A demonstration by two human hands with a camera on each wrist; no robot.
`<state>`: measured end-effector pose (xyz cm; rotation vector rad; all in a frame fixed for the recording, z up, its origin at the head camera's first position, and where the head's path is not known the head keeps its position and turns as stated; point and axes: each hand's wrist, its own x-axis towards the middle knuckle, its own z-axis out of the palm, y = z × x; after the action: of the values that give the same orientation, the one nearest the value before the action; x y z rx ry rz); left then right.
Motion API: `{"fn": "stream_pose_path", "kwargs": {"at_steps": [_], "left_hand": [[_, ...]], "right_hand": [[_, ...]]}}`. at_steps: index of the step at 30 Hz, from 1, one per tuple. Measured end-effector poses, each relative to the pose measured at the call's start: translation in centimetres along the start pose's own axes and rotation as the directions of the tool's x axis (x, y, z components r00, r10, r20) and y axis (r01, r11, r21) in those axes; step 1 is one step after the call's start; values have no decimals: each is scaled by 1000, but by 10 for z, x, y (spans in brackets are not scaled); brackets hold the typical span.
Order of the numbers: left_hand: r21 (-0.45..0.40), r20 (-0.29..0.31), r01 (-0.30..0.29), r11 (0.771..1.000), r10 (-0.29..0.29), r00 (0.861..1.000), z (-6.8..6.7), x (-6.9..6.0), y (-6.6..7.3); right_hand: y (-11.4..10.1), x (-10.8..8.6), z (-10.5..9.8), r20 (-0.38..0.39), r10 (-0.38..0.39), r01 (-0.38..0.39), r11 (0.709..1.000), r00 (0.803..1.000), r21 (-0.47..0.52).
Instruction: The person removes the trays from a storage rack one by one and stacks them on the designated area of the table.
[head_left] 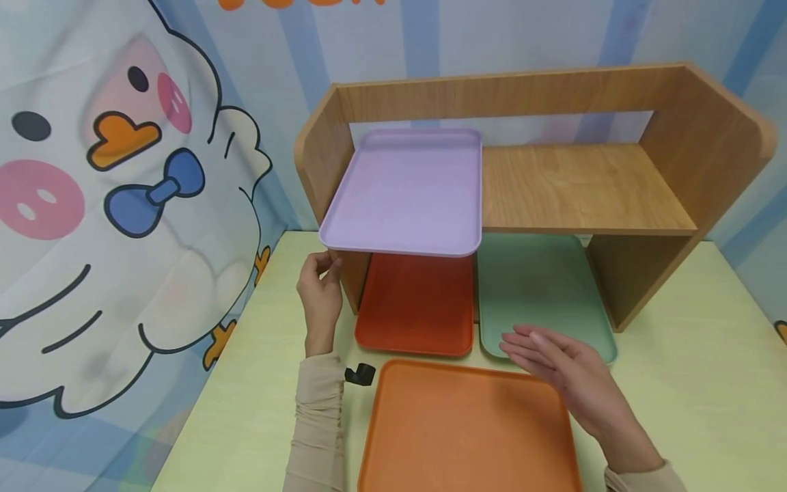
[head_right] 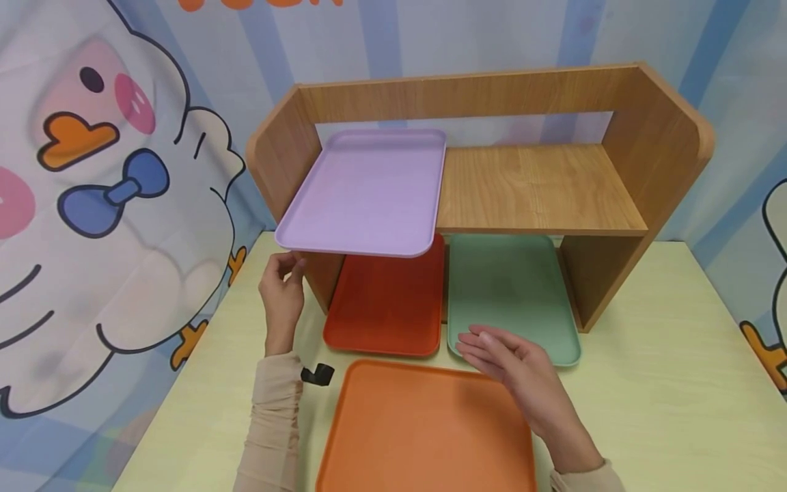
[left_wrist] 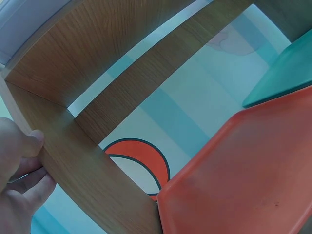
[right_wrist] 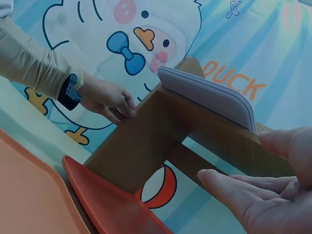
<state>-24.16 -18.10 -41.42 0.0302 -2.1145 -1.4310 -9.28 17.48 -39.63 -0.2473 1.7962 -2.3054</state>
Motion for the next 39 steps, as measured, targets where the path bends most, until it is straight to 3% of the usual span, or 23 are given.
{"fn": "stream_pose_path", "kwargs": {"at_steps": [18,39], "left_hand": [[-6,-2,11,1000,-11,1000,1,0,-1],[-6,-18,-5,1000,5,1000,1,-1,0]], "right_hand": [[-13,32,45,-46,-29,36,988,999,151],[-25,64,96,-75,-112,125,969,991,213]]}}
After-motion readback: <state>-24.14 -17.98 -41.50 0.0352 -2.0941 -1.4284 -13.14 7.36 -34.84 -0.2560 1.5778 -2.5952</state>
